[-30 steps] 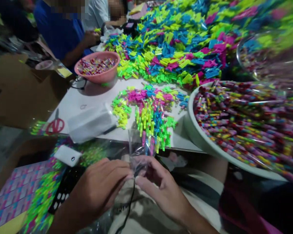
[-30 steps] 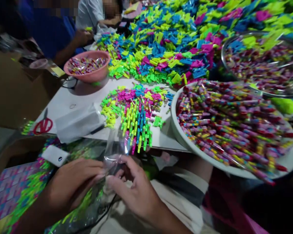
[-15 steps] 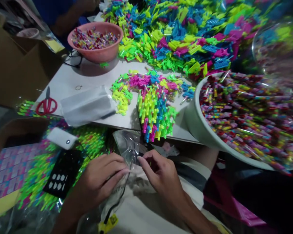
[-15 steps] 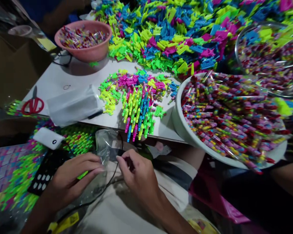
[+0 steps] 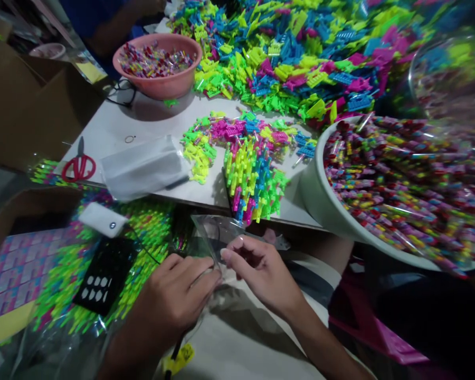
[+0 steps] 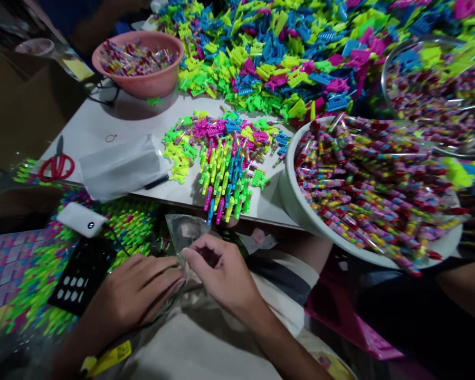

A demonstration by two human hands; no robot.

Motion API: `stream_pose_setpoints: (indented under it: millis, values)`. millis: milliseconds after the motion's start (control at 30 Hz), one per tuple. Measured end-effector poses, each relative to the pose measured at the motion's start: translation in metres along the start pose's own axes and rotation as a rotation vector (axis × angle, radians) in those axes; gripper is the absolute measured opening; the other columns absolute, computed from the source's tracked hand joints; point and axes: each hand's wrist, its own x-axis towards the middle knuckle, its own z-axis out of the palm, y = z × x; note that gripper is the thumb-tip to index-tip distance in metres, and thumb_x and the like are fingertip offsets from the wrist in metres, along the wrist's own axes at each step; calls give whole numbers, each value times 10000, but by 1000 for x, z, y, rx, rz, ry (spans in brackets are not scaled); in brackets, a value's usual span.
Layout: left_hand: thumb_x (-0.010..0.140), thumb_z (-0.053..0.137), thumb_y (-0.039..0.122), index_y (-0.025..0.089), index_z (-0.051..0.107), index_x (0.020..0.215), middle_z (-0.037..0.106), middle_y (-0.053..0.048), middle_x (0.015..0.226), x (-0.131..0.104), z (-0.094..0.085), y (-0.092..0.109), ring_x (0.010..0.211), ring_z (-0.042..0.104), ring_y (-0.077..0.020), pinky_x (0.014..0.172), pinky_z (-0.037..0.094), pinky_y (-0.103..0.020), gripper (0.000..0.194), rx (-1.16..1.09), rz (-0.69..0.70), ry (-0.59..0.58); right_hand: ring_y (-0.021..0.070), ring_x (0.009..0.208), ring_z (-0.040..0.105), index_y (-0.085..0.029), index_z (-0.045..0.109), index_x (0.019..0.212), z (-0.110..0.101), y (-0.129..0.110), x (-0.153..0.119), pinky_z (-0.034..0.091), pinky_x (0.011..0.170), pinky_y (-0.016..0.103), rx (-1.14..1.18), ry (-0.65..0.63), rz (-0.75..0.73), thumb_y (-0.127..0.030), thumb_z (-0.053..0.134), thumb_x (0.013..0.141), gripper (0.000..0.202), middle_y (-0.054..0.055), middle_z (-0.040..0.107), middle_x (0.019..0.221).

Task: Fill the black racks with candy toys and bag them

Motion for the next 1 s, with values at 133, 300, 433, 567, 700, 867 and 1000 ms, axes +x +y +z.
stream_pose_setpoints:
  millis: [133, 300, 433, 567, 700, 867, 1000]
  values:
    - [974, 701, 262, 217, 663, 935, 701, -17, 758, -17, 19, 36, 673, 638, -178, 638, 459, -340, 70, -338, -131, 118, 122, 657, 595, -196, 705, 866, 10, -1, 12, 483, 594, 239, 316, -66, 25, -428, 708, 955, 249, 19, 705, 863]
    - [972, 677, 548, 245, 746, 1205, 776, -57, 1023, -30, 71, 66, 900, 735, -214, 737, 562, -280, 388, -1435, -576, -39, 200, 1032, 706, -217, 748, 861, 22, -13, 13, 574, 816, 307, 499, -71, -158, -354, 733, 967, 174, 70, 729, 1277]
    - [955, 718, 516, 295, 797, 1151, 773, -25, 1175, -20, 80, 54, 1033, 720, -197, 851, 603, -281, 306, -1931, -796, 610, 248, 1173, 705, -240, 760, 880, 23, -14, 3, 589, 902, 376, 541, -32, -225, -316, 725, 987, 136, 60, 636, 1483]
    - [877, 826, 466, 291, 841, 1017, 800, -26, 1169, -5, 64, 44, 1119, 731, -208, 917, 628, -301, 225, -2134, -725, 756, 234, 1070, 742, -253, 761, 898, 28, -4, -5, 605, 751, 315, 620, 74, -281, -336, 717, 1000, 138, 71, 738, 1310]
    - [859, 862, 388, 289, 842, 1027, 823, -13, 1114, 0, 59, 46, 1049, 770, -192, 917, 643, -299, 196, -2246, -746, 820, 206, 920, 757, -259, 788, 951, 33, -1, -8, 623, 721, 306, 625, 202, -358, -341, 739, 987, 103, 64, 787, 1086]
    - [878, 853, 302, 252, 815, 883, 837, 48, 954, -1, 53, 41, 1004, 792, -152, 884, 640, -228, 63, -2232, -655, 962, 90, 725, 692, -235, 777, 872, 32, -12, -11, 605, 711, 197, 902, 264, -252, -318, 819, 924, 106, -26, 721, 843]
    - [894, 843, 265, 293, 784, 957, 810, 87, 1154, -4, 36, 32, 1122, 768, -151, 1000, 617, -273, 91, -2249, -536, 1021, 84, 775, 701, -194, 765, 849, 26, -20, -18, 618, 775, 188, 1160, 184, -61, -307, 860, 874, 150, -23, 720, 857]
